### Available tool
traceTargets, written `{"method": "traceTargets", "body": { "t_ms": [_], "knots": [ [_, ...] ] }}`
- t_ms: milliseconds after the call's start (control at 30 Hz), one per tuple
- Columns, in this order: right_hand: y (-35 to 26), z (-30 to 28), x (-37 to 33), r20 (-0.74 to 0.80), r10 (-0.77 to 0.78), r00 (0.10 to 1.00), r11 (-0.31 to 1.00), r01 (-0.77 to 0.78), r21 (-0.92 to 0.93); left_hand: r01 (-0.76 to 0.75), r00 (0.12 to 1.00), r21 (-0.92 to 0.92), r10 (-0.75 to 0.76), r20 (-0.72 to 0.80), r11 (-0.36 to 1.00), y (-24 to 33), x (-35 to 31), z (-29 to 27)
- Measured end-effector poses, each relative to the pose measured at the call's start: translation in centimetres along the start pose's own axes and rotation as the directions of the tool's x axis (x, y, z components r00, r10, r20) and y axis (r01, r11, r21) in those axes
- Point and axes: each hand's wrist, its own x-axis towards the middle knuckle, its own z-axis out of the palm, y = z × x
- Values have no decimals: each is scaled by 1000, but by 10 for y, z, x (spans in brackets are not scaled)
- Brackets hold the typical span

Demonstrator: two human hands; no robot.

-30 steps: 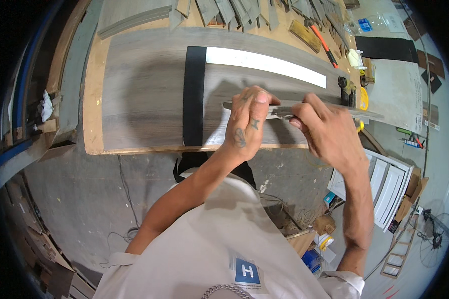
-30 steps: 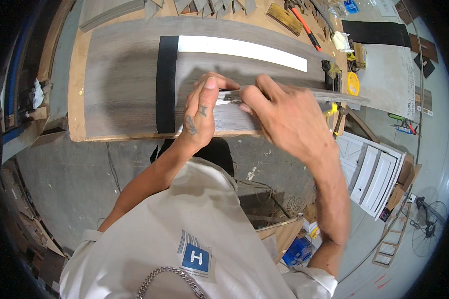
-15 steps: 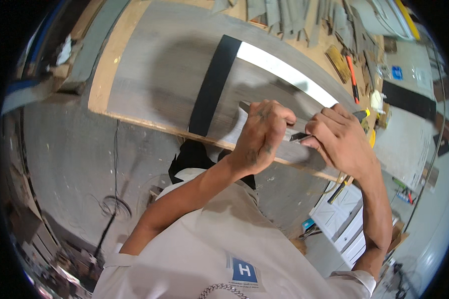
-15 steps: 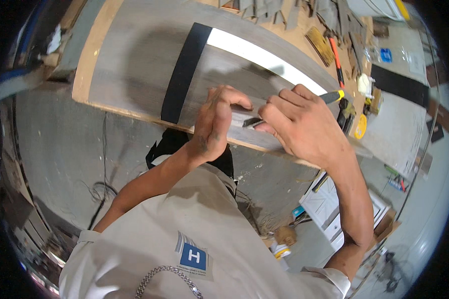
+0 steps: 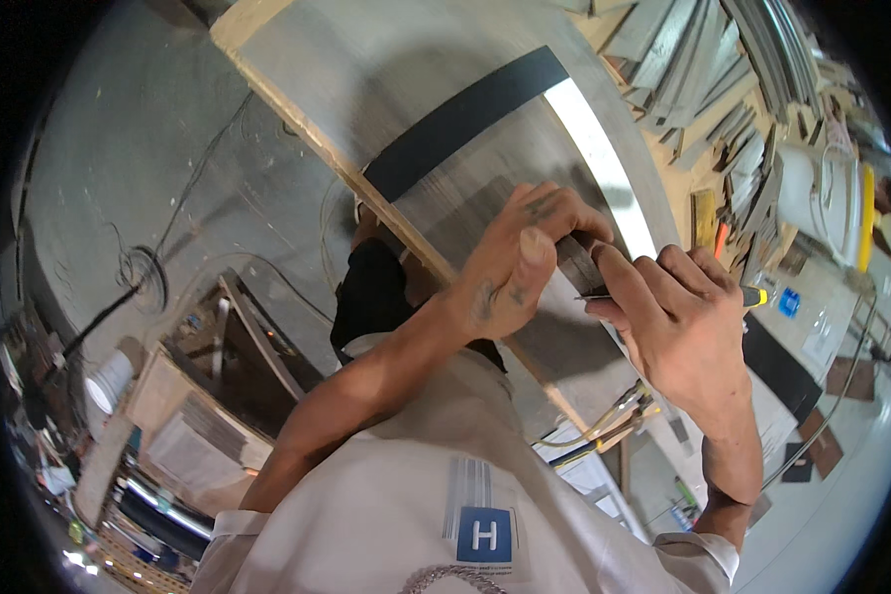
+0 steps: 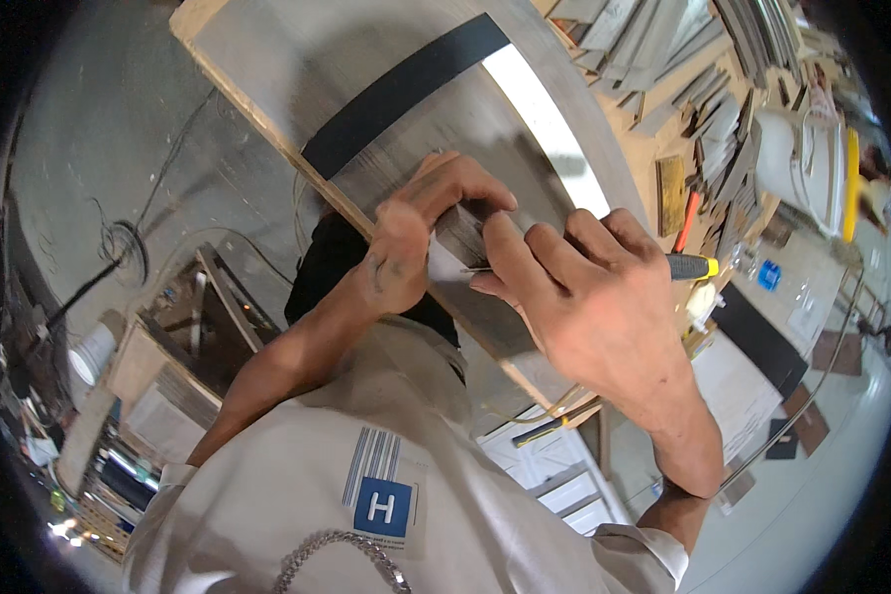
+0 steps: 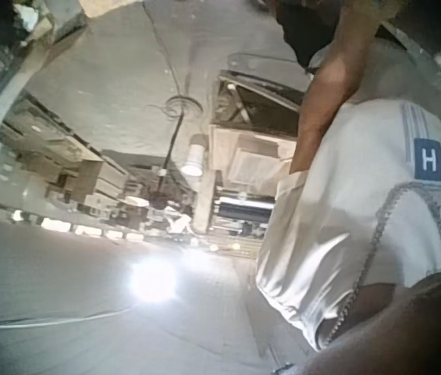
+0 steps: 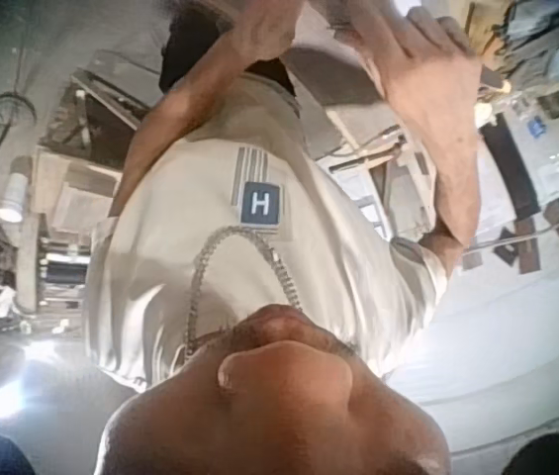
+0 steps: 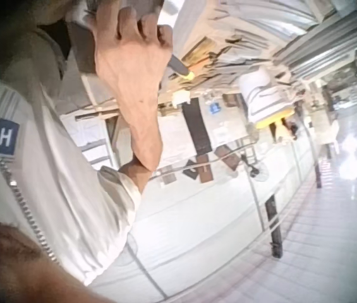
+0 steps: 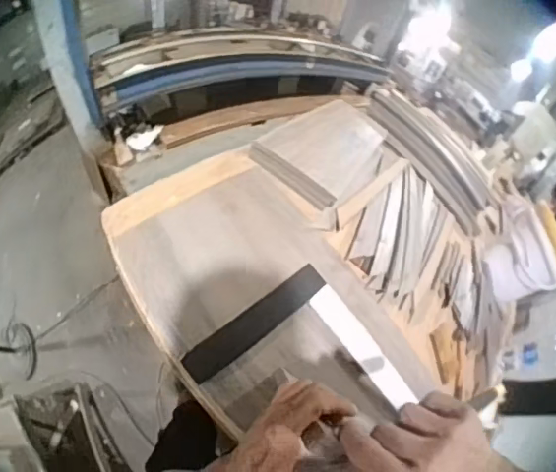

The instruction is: The user is assembling a wooden cabinet door by fitting the panel into the frame and using a mallet and a scraper.

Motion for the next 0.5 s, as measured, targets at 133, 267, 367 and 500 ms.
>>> {"method": "traceTargets", "body": {
  "t_ms": [133, 267, 367, 500],
  "knots": [
    [1, -5, 8, 1, 8, 1000, 998, -8, -60, 88, 995, 60, -84, -56, 994, -22, -1, 4],
    [3, -7, 11, 7, 6, 1000, 999, -6, -46, 117, 976, 72, -101, -192, 991, -35, -2, 16],
    [4, -3, 9, -18, -6, 1000, 1000, 5, -19, 98, 972, 80, -78, -220, 992, -36, -2, 20],
    [-2, -9, 12, 39, 64, 997, 997, -66, 33, 115, 960, 136, -75, -271, 984, -35, -3, 24]
  ]
}}
